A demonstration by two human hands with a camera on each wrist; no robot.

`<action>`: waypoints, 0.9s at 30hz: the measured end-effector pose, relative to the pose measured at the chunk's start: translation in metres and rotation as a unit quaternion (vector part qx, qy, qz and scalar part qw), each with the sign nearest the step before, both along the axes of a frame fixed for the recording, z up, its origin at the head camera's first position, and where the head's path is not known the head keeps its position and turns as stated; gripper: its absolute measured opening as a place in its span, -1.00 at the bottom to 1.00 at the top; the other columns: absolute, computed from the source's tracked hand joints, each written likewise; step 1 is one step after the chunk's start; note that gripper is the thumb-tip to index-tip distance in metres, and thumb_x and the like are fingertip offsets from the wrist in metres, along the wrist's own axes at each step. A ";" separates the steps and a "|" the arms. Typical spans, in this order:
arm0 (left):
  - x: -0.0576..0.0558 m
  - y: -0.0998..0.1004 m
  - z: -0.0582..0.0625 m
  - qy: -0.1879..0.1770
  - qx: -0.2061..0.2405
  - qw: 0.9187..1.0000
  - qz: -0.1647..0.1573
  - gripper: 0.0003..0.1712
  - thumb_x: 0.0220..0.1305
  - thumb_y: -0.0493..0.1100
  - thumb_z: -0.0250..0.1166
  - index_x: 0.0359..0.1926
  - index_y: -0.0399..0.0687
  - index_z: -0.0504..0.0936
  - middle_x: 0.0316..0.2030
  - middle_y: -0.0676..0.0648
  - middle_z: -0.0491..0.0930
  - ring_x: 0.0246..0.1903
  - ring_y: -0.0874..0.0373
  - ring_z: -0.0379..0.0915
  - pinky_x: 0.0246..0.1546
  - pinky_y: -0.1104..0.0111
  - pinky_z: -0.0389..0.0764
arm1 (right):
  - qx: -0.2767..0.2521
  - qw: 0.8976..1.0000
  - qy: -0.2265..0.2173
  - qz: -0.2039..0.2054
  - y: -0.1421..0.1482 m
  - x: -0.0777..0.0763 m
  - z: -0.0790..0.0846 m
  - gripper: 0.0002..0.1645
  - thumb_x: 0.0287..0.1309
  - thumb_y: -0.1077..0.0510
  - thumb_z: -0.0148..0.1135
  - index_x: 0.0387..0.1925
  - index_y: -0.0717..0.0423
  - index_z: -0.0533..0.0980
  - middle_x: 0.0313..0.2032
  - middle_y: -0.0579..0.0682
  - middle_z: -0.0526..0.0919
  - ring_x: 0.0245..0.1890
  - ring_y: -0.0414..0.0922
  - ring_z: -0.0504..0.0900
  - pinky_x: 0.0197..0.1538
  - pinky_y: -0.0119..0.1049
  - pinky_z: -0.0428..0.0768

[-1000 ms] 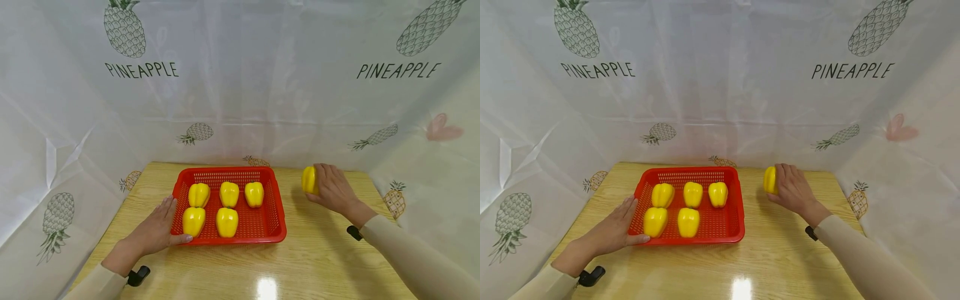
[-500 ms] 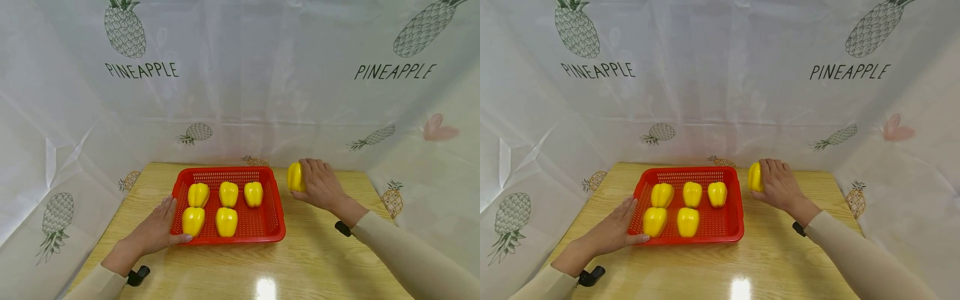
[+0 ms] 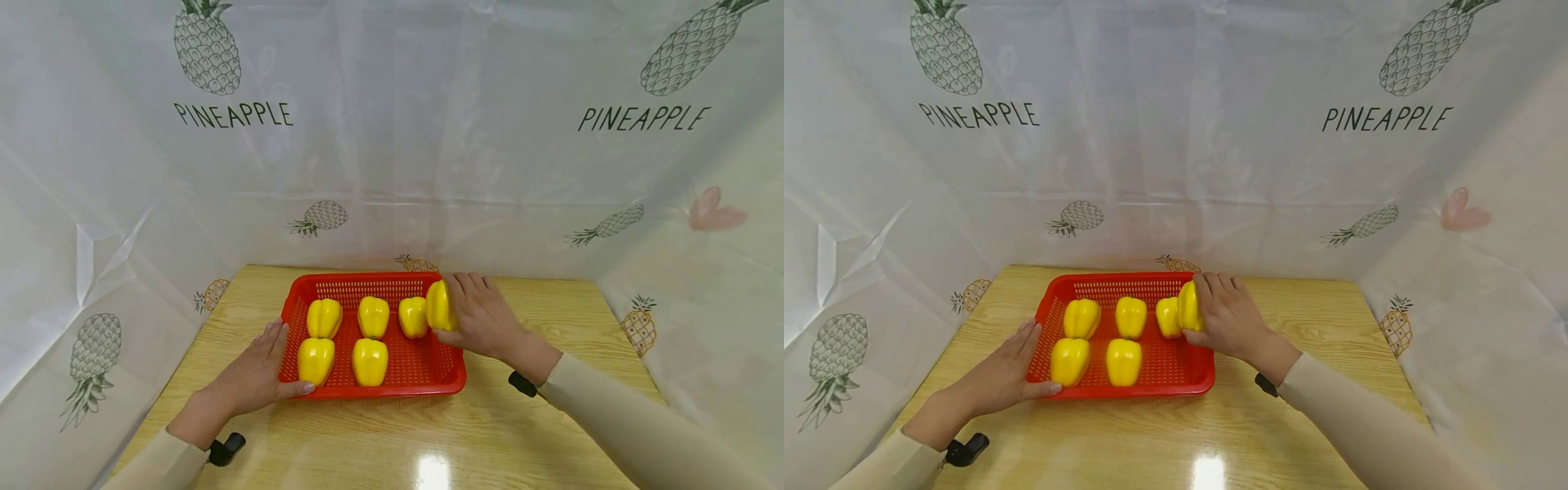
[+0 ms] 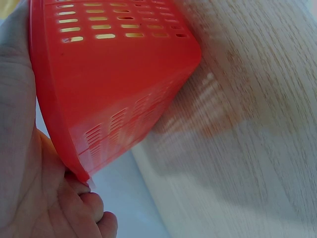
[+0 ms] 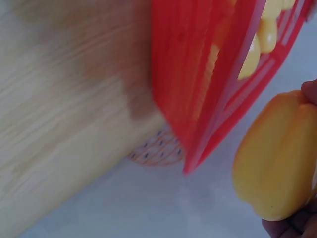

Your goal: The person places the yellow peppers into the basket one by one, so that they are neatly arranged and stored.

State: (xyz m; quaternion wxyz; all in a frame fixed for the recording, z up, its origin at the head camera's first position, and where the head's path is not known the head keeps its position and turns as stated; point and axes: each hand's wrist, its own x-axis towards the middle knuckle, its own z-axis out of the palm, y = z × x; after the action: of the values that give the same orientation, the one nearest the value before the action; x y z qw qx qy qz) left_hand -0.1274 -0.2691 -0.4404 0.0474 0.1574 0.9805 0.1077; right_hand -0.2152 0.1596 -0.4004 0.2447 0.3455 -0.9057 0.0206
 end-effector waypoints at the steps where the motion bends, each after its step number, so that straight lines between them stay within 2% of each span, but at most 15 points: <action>1: 0.000 0.000 0.000 -0.001 0.001 1.000 0.000 0.56 0.14 0.73 0.15 0.59 -0.55 0.00 0.59 -0.55 -0.02 0.59 -0.46 -0.06 0.53 -0.27 0.16 | 0.006 1.000 -0.003 0.004 -0.004 0.002 -0.001 0.15 -0.01 -0.40 0.49 0.32 0.34 0.36 0.10 0.26 0.59 0.04 0.21 0.57 0.08 0.07 0.59; 8: 0.000 0.001 0.002 -0.003 0.005 1.000 0.004 0.54 0.15 0.67 0.24 0.59 -0.56 0.01 0.59 -0.55 -0.02 0.59 -0.46 -0.06 0.54 -0.26 0.15 | 0.039 0.999 -0.017 0.032 -0.031 0.015 -0.020 0.11 -0.07 -0.39 0.55 0.24 0.34 0.41 0.00 0.18 0.63 -0.08 0.10 0.56 -0.10 -0.08 0.58; 15: 0.001 0.001 0.000 -0.004 0.009 1.000 0.004 0.53 0.15 0.66 0.25 0.59 -0.55 0.00 0.59 -0.55 -0.02 0.59 -0.45 -0.05 0.54 -0.26 0.14 | 0.109 0.992 -0.052 0.020 -0.043 0.023 -0.037 0.03 0.00 -0.48 0.43 0.17 0.26 0.45 -0.05 0.11 0.63 -0.10 0.04 0.53 -0.10 -0.15 0.50; 22: 0.001 -0.001 -0.002 -0.003 0.009 1.000 0.002 0.60 0.11 0.78 0.09 0.60 -0.54 -0.01 0.60 -0.54 -0.03 0.60 -0.44 -0.05 0.54 -0.27 0.16 | 0.151 0.985 -0.083 0.012 -0.046 0.023 -0.046 0.10 0.04 -0.56 0.39 0.25 0.23 0.44 0.04 0.13 0.64 -0.03 0.06 0.54 -0.05 -0.14 0.47; 27: -0.001 -0.001 -0.003 -0.002 0.011 1.000 0.002 0.61 0.09 0.79 0.07 0.60 -0.54 -0.02 0.60 -0.54 -0.03 0.60 -0.44 -0.05 0.54 -0.27 0.16 | 0.176 0.980 -0.085 0.017 -0.049 0.020 -0.049 0.03 0.05 -0.59 0.35 0.16 0.17 0.45 -0.03 0.08 0.64 -0.06 0.03 0.54 -0.06 -0.17 0.46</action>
State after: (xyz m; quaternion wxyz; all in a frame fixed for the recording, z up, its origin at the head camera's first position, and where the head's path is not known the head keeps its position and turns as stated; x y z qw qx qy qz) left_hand -0.1280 -0.2700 -0.4430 0.0470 0.1559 0.9795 0.1184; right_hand -0.1953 0.1109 -0.4491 0.1015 0.3960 -0.9065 -0.1060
